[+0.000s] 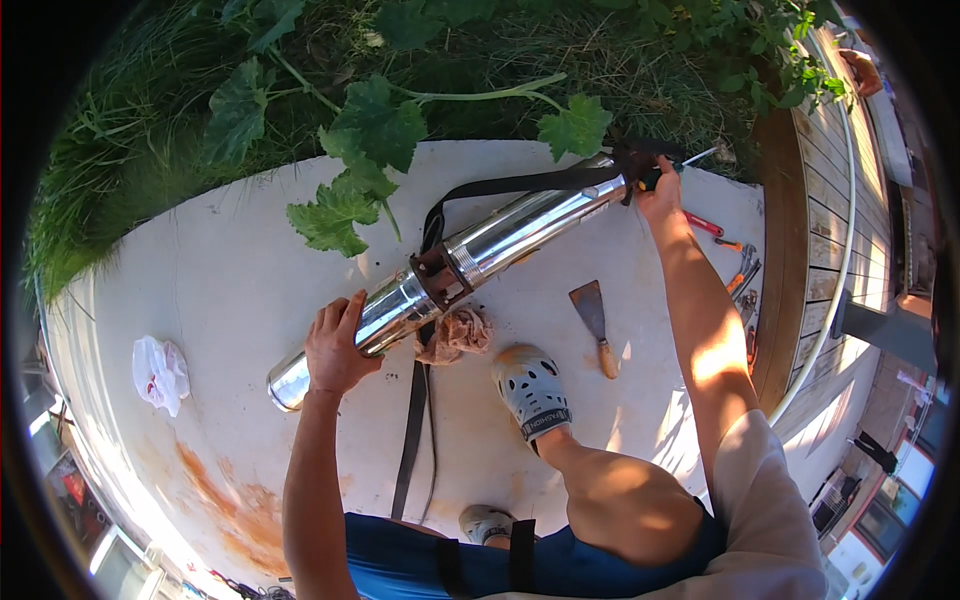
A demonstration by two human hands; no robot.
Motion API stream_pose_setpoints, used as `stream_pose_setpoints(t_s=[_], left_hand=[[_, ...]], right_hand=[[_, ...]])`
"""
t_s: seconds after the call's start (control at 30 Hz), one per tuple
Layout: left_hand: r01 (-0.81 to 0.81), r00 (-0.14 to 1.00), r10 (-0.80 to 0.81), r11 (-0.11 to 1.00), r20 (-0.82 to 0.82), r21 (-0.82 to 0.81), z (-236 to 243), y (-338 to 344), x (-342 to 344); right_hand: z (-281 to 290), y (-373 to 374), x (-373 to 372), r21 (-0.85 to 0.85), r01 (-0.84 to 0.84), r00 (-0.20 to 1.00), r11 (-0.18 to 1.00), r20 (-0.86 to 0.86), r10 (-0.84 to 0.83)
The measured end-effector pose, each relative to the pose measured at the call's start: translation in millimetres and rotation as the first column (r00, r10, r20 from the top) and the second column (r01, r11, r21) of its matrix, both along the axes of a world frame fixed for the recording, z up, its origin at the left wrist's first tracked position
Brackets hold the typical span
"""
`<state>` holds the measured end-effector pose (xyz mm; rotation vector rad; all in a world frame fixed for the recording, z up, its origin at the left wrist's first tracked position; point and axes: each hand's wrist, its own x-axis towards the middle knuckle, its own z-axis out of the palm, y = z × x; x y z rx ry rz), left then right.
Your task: The person cleans and repairs a submersible water pump. They use a scraper to remove debris from the intake and use a screwdriver to probe and manipulate the internal components of the pump head.
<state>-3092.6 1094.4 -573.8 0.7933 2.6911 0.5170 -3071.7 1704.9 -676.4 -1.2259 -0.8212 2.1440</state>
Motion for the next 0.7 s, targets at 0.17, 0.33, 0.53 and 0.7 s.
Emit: stream_pose_setpoints(t_s=[0.17, 0.33, 0.53, 0.7], left_hand=[[-0.018, 1.0, 0.018, 0.999, 0.003, -0.039, 9, -15, -6], [-0.04, 0.999, 0.04, 0.999, -0.034, 0.004, 5, -21, 0], [-0.071, 0.973, 0.079, 0.996, -0.218, 0.047, 19, -27, 32], [-0.178, 0.898, 0.26, 0.952, -0.356, 0.248, 26, -62, 62]], right_hand=[[-6, -38, -16, 0.012, -0.129, 0.986, 0.992, -0.108, 0.13], [10, -51, -14, 0.052, 0.034, 0.998, 0.998, 0.047, -0.036], [125, -87, 5, 0.102, 0.118, 0.991, 0.988, -0.074, -0.11], [252, -112, 13, 0.378, -0.403, 0.674, 0.833, -0.493, 0.55]])
